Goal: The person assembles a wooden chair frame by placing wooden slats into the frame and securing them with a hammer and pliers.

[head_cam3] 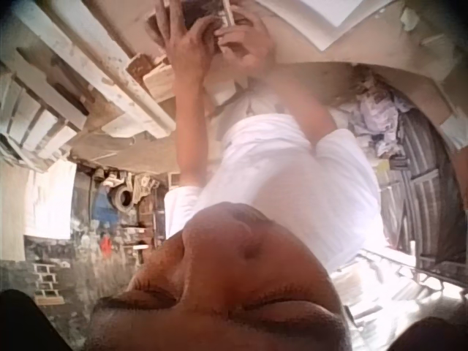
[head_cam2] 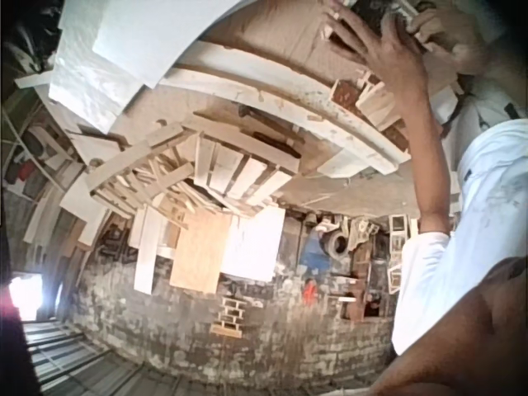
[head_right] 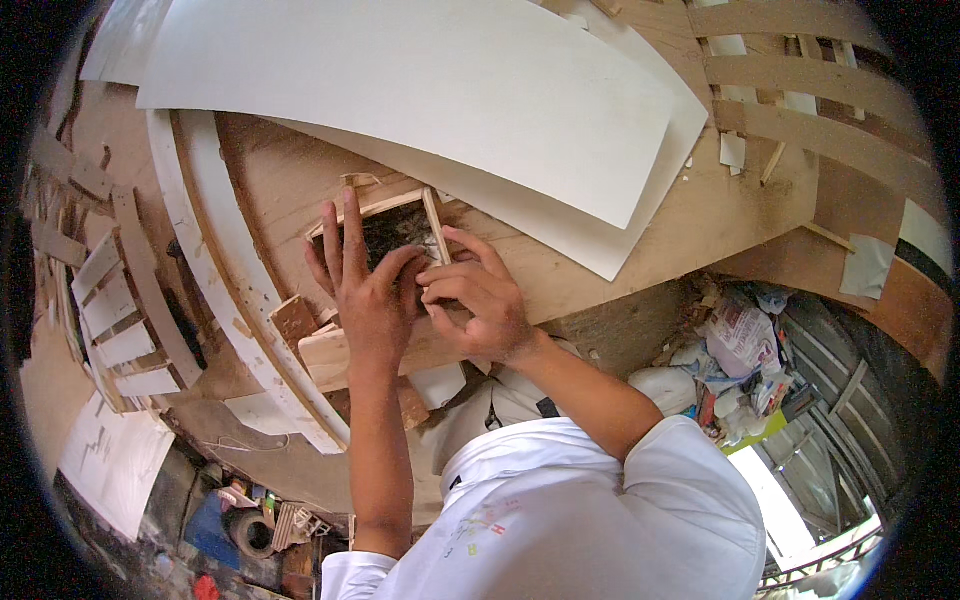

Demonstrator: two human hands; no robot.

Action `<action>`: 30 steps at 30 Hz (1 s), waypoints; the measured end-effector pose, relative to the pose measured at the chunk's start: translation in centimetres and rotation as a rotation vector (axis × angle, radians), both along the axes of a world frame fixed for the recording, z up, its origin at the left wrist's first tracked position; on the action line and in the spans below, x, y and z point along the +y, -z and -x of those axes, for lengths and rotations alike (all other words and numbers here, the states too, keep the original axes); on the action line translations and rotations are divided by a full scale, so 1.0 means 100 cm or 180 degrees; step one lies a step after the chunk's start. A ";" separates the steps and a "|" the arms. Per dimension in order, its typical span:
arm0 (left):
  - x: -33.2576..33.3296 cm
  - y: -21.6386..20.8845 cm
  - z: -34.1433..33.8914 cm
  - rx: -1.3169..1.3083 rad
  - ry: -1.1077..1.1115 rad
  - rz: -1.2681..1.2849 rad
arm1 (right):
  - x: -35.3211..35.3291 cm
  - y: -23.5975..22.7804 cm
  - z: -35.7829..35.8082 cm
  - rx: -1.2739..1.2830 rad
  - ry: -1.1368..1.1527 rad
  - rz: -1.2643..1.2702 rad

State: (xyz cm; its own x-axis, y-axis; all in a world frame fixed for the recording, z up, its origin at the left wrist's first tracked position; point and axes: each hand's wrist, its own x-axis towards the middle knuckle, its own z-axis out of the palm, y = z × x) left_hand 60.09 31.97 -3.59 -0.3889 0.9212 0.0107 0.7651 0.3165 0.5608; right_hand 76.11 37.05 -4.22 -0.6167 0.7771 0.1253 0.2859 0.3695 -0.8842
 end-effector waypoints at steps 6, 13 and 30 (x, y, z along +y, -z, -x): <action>0.005 0.001 0.000 0.0042 -0.0012 0.0040 | -0.005 -0.002 0.002 -0.0064 0.0161 -0.0020; 0.005 0.013 -0.004 0.0358 -0.0118 -0.0205 | -0.009 0.001 -0.002 -0.0129 0.0057 0.0009; 0.020 0.004 0.009 -0.0089 0.0055 -0.0459 | -0.018 -0.008 -0.011 -0.0086 0.0219 0.0003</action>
State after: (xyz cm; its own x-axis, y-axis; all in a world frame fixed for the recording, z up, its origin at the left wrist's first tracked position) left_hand 59.21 34.01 -3.95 -0.3752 0.9174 0.1329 0.7531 0.2180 0.6208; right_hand 77.21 35.28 -3.46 -0.5650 0.8179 0.1087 0.3343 0.3474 -0.8761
